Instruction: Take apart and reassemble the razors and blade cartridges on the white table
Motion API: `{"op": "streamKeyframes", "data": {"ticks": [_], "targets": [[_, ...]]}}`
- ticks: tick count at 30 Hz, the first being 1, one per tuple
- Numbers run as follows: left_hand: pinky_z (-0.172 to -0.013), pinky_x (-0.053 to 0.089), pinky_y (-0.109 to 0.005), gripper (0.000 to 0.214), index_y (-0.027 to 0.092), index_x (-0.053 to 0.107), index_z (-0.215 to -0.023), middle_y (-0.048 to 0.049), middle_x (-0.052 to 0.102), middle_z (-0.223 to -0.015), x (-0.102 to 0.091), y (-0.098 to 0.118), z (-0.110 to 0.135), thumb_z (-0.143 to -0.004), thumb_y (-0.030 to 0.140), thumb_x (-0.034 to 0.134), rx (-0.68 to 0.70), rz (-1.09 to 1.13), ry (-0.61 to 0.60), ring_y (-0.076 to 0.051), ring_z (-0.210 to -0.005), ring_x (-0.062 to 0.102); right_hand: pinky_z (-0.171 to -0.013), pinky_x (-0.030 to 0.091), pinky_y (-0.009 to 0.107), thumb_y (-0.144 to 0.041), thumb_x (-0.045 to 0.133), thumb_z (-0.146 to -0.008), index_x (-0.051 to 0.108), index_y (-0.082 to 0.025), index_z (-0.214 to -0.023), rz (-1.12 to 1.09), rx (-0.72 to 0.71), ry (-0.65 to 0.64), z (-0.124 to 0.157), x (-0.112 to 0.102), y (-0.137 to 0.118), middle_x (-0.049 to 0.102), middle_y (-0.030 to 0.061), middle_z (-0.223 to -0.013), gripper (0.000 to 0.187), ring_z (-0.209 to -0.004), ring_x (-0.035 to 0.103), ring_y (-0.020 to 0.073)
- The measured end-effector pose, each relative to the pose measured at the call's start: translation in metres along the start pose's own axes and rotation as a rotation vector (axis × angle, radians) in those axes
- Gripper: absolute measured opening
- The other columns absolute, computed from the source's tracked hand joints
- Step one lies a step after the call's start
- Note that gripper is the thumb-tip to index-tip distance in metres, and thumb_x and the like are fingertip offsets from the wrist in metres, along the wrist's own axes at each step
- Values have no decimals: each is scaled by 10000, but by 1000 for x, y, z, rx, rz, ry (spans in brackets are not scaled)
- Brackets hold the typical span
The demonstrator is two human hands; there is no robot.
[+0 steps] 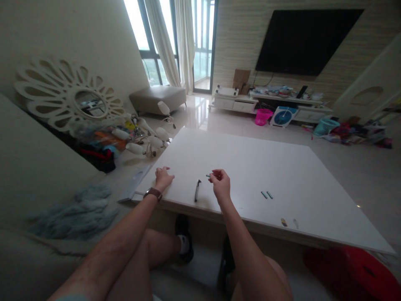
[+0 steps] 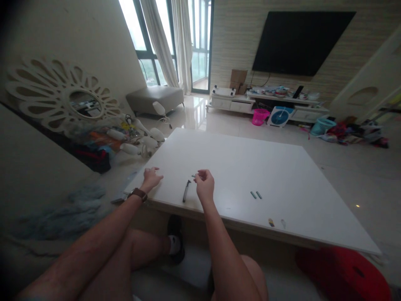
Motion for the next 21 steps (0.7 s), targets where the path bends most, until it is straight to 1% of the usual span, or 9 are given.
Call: {"op": "streamKeyframes", "data": {"ticks": [2, 4, 6, 9, 12, 15, 18, 20, 21], "targets": [[-1081, 313, -524, 461, 199, 593, -1081, -161, 454, -1293, 3, -3, 2, -640, 224, 724, 6, -123, -2, -389, -1330, 366, -642, 572, 297, -313, 674, -728, 618, -164, -868, 0, -3, 18, -2, -5, -1, 623, 8, -762, 211, -685, 623, 145], [-1074, 302, -560, 472, 187, 588, -1120, -186, 470, -1296, 9, -6, 3, -675, 279, 719, 3, -219, -19, -417, -1322, 373, -645, 571, 295, -316, 667, -733, 621, -165, -862, -3, -4, 34, -5, -11, -1, 624, 7, -761, 204, -688, 623, 144], [-1053, 328, -560, 527, 162, 558, -1180, -212, 488, -1300, 15, -8, 4, -702, 319, 716, -1, -288, -38, -425, -1302, 405, -643, 568, 293, -321, 666, -734, 622, -163, -855, -8, -2, 39, -7, -14, -1, 625, 7, -761, 204, -682, 624, 143], [-1012, 384, -522, 593, 121, 515, -1221, -245, 513, -1297, 24, -11, 4, -715, 348, 724, -13, -353, -61, -420, -1271, 455, -636, 565, 291, -325, 674, -727, 621, -161, -842, -16, 6, 41, -9, -18, -2, 626, 6, -755, 207, -673, 625, 142], [-989, 414, -481, 658, 105, 472, -1246, -256, 525, -1295, 30, -14, 5, -700, 349, 749, -24, -379, -66, -404, -1252, 491, -641, 565, 292, -326, 672, -724, 620, -162, -836, -23, 5, 48, -10, -20, -6, 623, 5, -751, 205, -680, 626, 145], [-1000, 411, -465, 738, 109, 419, -1289, -257, 512, -1315, 32, -17, 7, -682, 335, 772, -20, -382, -55, -393, -1270, 487, -648, 567, 295, -330, 665, -727, 621, -163, -828, -24, 2, 51, -10, -21, -9, 619, 6, -753, 201, -684, 625, 145], [-1019, 389, -485, 764, 118, 397, -1307, -256, 506, -1321, 29, -18, 12, -674, 317, 777, -15, -372, -48, -402, -1290, 466, -643, 565, 290, -333, 662, -722, 615, -166, -817, -28, 4, 49, -9, -23, -9, 613, 2, -742, 198, -677, 618, 141], [-1029, 371, -510, 790, 121, 390, -1317, -262, 488, -1338, 24, -12, 17, -662, 323, 781, -17, -368, -34, -417, -1306, 440, -634, 561, 287, -333, 658, -719, 612, -169, -815, -23, 3, 41, -10, -24, -8, 612, 0, -739, 196, -665, 618, 140], [-1037, 355, -527, 805, 118, 389, -1320, -272, 464, -1360, 21, -7, 20, -650, 323, 785, -18, -331, -27, -429, -1325, 411, -630, 559, 287, -331, 655, -719, 612, -170, -814, -15, 2, 35, -11, -24, -7, 612, 0, -739, 192, -661, 619, 141]]}}
Point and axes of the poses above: each hand's wrist, its own z-axis away from the middle knuckle, its own x-axis out of the palm, y = z × x, the point moved 9 cm from there along -z, towards the middle knuckle
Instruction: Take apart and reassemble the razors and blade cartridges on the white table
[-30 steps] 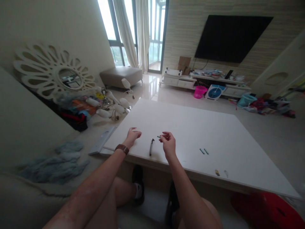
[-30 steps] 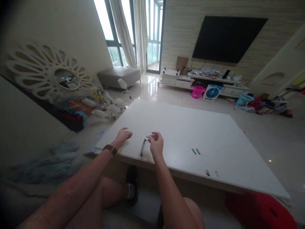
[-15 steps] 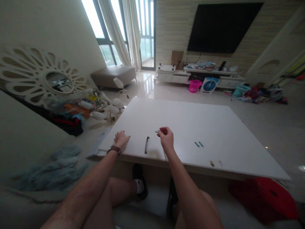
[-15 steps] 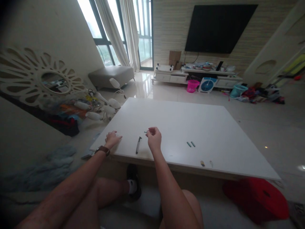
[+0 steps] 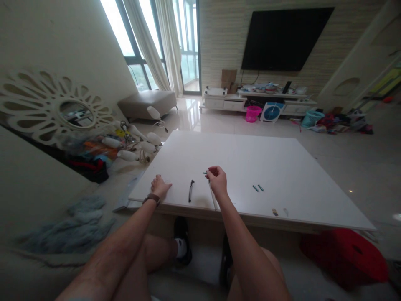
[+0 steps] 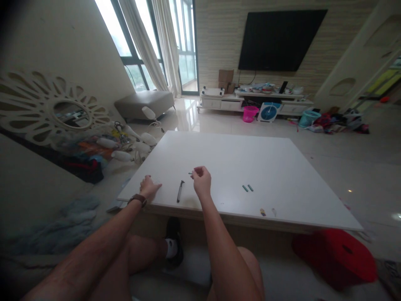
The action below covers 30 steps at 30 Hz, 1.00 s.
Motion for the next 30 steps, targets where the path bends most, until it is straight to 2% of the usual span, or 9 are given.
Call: {"op": "streamKeyframes", "data": {"ticks": [4, 7, 9, 11, 13, 17, 22, 26, 30], "targets": [[-1031, 357, -531, 669, 126, 489, -1250, -253, 461, -1383, -7, 46, 18, -673, 348, 744, 87, 374, -113, -409, -1339, 391, -623, 548, 289, -296, 627, -722, 615, -175, -818, 72, 4, -46, -2, 5, 5, 624, 5, -767, 155, -645, 637, 146], [-887, 482, -403, 361, 148, 644, -1022, -158, 671, -1098, -1, 97, 42, -808, 435, 600, 192, 500, -321, -272, -1019, 642, -623, 537, 292, -260, 609, -723, 615, -180, -835, 153, -9, -78, -2, 11, 5, 645, 13, -808, 137, -636, 656, 152], [-806, 508, -351, 385, 171, 678, -1000, -115, 711, -1003, 3, 128, 63, -846, 498, 545, 250, 599, -461, -208, -863, 678, -625, 532, 294, -262, 608, -731, 611, -183, -829, 193, -37, -83, -1, 14, 3, 647, 15, -804, 126, -645, 660, 160], [-777, 500, -335, 394, 150, 685, -987, -121, 722, -970, 7, 155, 87, -802, 494, 633, 263, 860, -631, -182, -787, 675, -627, 529, 296, -277, 611, -740, 608, -187, -819, 221, -63, -89, 0, 16, 0, 646, 15, -789, 120, -657, 655, 167], [-746, 485, -314, 358, 131, 700, -911, -107, 726, -890, 4, 170, 102, -729, 439, 733, 265, 980, -663, -158, -726, 656, -634, 527, 298, -288, 612, -746, 607, -191, -814, 238, -83, -95, 0, 17, -1, 651, 17, -785, 119, -667, 647, 169], [-742, 472, -307, 303, 124, 729, -856, -82, 727, -787, 3, 178, 112, -619, 291, 815, 247, 1108, -589, -156, -726, 640, -663, 528, 298, -294, 614, -748, 602, -195, -807, 228, -108, -104, 3, 15, -1, 653, 12, -759, 115, -688, 648, 174], [-792, 490, -321, 234, 129, 738, -847, -83, 729, -783, 8, 173, 106, -629, 197, 792, 160, 1191, -531, -157, -760, 646, -680, 519, 291, -306, 619, -758, 606, -196, -884, 298, -81, -83, 0, 3, 3, 673, 15, -808, 168, -727, 656, 178], [-899, 510, -377, 194, 119, 704, -849, -95, 725, -807, 10, 172, 98, -669, 133, 773, 28, 1332, -574, -170, -814, 680, -733, 490, 259, -268, 524, -843, 601, -190, -941, 748, -31, -196, -5, -3, 24, 683, 30, -917, 147, -793, 647, 149], [-934, 524, -411, 142, 101, 667, -867, -114, 724, -792, 11, 173, 93, -732, 69, 701, -37, 1392, -636, -189, -831, 706, -782, 450, 280, -185, 577, -796, 620, -175, -932, 1135, 70, -368, 5, -8, 63, 667, 76, -985, 144, -885, 630, 188]]}}
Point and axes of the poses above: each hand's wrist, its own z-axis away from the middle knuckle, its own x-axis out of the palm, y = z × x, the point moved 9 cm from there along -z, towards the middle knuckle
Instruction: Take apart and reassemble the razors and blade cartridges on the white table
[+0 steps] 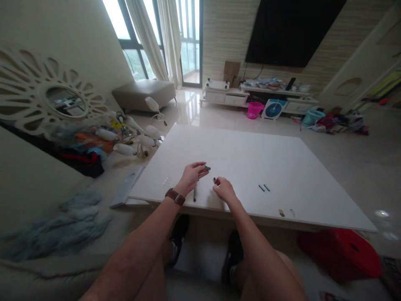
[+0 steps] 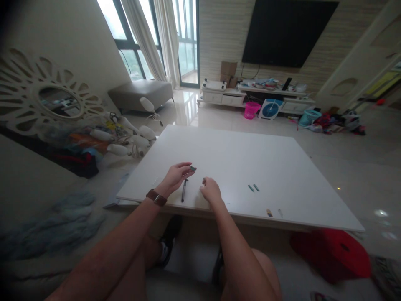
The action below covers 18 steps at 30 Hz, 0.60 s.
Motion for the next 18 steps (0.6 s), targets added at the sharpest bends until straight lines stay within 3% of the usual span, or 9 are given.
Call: {"op": "streamKeyframes", "data": {"ticks": [5, 11, 15, 18], "targets": [[-933, 539, -422, 143, 94, 654, -892, -98, 713, -756, -14, 4, -4, -770, 23, 631, -37, 23, -1, -185, -796, 711, -756, 429, 324, -134, 581, -791, 587, -150, -1091, 188, 86, -117, 15, 27, 17, 618, 163, -1089, 301, -932, 632, 264], [-928, 538, -389, 114, 94, 658, -844, -105, 721, -785, -28, 8, -2, -767, 11, 641, -41, 27, 37, -171, -806, 705, -734, 417, 327, -76, 464, -867, 519, -150, -1189, 276, 131, -191, 18, 39, 20, 646, 171, -1019, 334, -921, 648, 272], [-911, 531, -354, 88, 105, 682, -804, -80, 713, -790, -29, 11, 2, -737, 52, 706, -13, 10, 48, -132, -756, 677, -728, 413, 323, -84, 474, -867, 557, -129, -1131, 252, 132, -195, 18, 40, 16, 647, 191, -1021, 281, -897, 647, 271], [-886, 531, -332, 95, 108, 694, -772, -64, 699, -760, -28, 12, 2, -705, 60, 741, 7, 17, 60, -112, -712, 654, -714, 400, 295, -89, 474, -858, 583, -149, -1073, 200, 102, -146, 15, 28, 9, 653, 158, -1020, 248, -884, 634, 240]]}}
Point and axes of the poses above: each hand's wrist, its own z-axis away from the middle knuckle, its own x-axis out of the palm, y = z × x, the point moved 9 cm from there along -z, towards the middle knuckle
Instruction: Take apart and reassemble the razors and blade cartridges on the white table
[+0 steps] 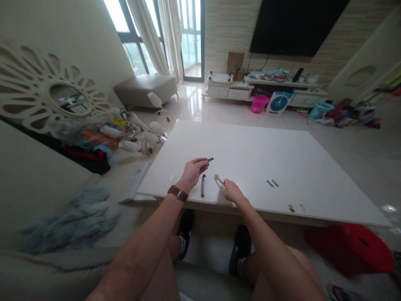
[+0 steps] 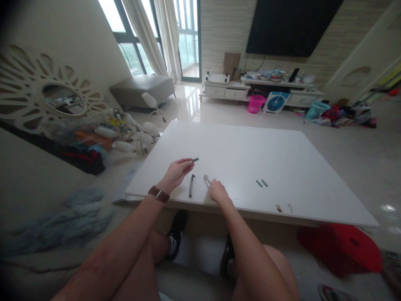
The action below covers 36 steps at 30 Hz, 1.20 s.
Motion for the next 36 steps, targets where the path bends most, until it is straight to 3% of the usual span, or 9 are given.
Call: {"op": "streamKeyframes", "data": {"ticks": [4, 7, 9, 13, 19, 24, 28, 32, 36], "targets": [[-902, 529, -334, 116, 102, 701, -754, -71, 704, -766, 1, 0, -5, -671, 66, 774, 38, 22, 5, -124, -746, 665, -664, 361, 270, -196, 385, -944, 575, -187, -1036, -131, -14, 190, 2, -37, -3, 656, 91, -985, 212, -827, 600, 193], [-905, 533, -340, 119, 98, 704, -756, -77, 709, -757, 0, -3, -9, -667, 72, 780, 46, 23, 27, -134, -754, 674, -591, 323, 262, -363, 338, -993, 595, -200, -901, -441, -81, 405, 11, -68, -8, 606, 19, -738, 319, -660, 537, 166], [-895, 536, -338, 120, 98, 704, -757, -77, 711, -752, 0, -6, -12, -667, 73, 778, 39, 20, 38, -134, -745, 678, -567, 312, 254, -425, 370, -985, 605, -201, -847, -628, -180, 463, 18, -78, -16, 537, -16, -638, 353, -596, 495, 150], [-873, 529, -330, 119, 103, 701, -766, -82, 720, -782, 4, -14, -13, -672, 81, 770, 21, -6, 23, -138, -752, 688, -565, 304, 250, -461, 436, -966, 640, -203, -815, -705, -322, 410, 21, -77, -36, 507, -33, -593, 362, -571, 471, 137], [-825, 515, -330, 219, 117, 666, -816, -79, 709, -774, 8, -18, -10, -649, 123, 808, 27, -106, 13, -146, -730, 690, -587, 307, 257, -422, 438, -963, 658, -198, -788, -646, -188, 491, 19, -80, -23, 578, -10, -632, 359, -603, 504, 147], [-800, 506, -321, 248, 136, 633, -829, -77, 714, -779, 11, -17, -6, -652, 143, 806, 39, -151, 1, -159, -745, 697, -597, 311, 261, -424, 459, -960, 664, -217, -800, -574, -231, 426, 22, -83, -27, 604, 0, -638, 332, -603, 516, 155], [-749, 490, -294, 249, 141, 616, -842, -77, 711, -749, 11, -18, -4, -658, 135, 783, 28, -181, 25, -153, -716, 687, -600, 304, 265, -396, 425, -975, 642, -215, -790, -552, -132, 524, 25, -92, -12, 601, 10, -640, 339, -617, 521, 161], [-769, 494, -307, 269, 143, 597, -830, -84, 716, -774, 12, -17, -5, -644, 138, 791, 53, -156, 17, -164, -730, 695, -581, 285, 266, -421, 449, -966, 655, -228, -801, -508, -219, 415, 22, -88, -22, 596, 3, -632, 327, -603, 513, 160], [-780, 493, -319, 298, 144, 584, -833, -67, 699, -724, 7, -14, -6, -632, 132, 803, 82, -168, 53, -165, -708, 692, -571, 264, 272, -405, 438, -970, 666, -228, -833, -464, -85, 490, 24, -94, -10, 611, 19, -652, 320, -599, 508, 165]]}}
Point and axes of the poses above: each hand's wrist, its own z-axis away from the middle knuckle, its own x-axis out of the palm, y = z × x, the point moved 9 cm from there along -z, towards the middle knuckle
